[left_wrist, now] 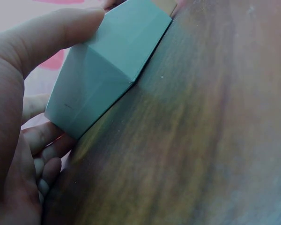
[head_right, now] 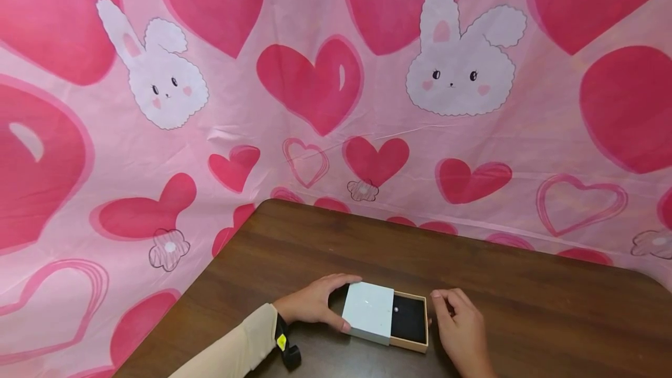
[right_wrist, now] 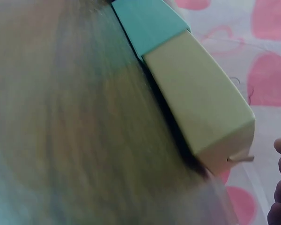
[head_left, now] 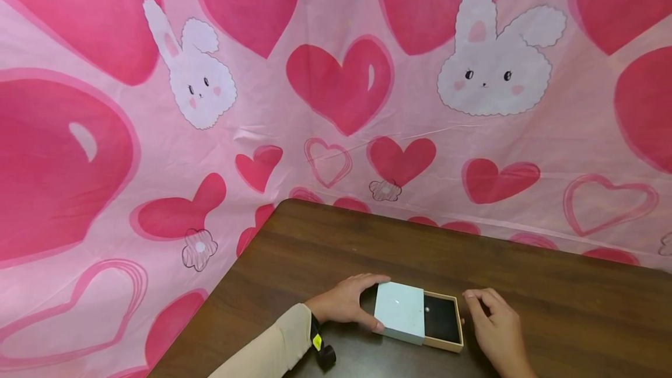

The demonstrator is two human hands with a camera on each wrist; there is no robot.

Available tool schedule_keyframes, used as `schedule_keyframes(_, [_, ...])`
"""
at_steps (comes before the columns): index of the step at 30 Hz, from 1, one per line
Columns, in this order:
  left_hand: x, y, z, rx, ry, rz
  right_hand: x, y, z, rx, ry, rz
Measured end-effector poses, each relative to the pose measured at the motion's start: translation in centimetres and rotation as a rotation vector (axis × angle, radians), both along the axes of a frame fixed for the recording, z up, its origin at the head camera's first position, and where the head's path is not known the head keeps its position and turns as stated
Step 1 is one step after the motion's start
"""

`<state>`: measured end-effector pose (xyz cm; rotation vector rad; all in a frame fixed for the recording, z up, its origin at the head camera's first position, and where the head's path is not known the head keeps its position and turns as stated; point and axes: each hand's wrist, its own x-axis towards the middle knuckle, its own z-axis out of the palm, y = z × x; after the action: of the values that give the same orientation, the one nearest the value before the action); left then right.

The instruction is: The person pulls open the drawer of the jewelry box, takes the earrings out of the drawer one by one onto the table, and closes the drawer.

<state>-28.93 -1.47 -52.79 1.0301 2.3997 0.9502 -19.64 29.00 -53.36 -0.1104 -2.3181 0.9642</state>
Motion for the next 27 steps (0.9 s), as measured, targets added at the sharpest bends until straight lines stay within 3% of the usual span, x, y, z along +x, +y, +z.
schedule_keyframes(13, [0.0, 0.3, -0.2, -0.002, 0.004, 0.004, 0.5, -2.1, 0.3, 0.054, -0.088, 0.238])
schedule_keyframes(27, [0.1, 0.1, 0.0, 0.011, 0.008, 0.008, 0.0, -3.0, 0.0, 0.150, -0.064, 0.243])
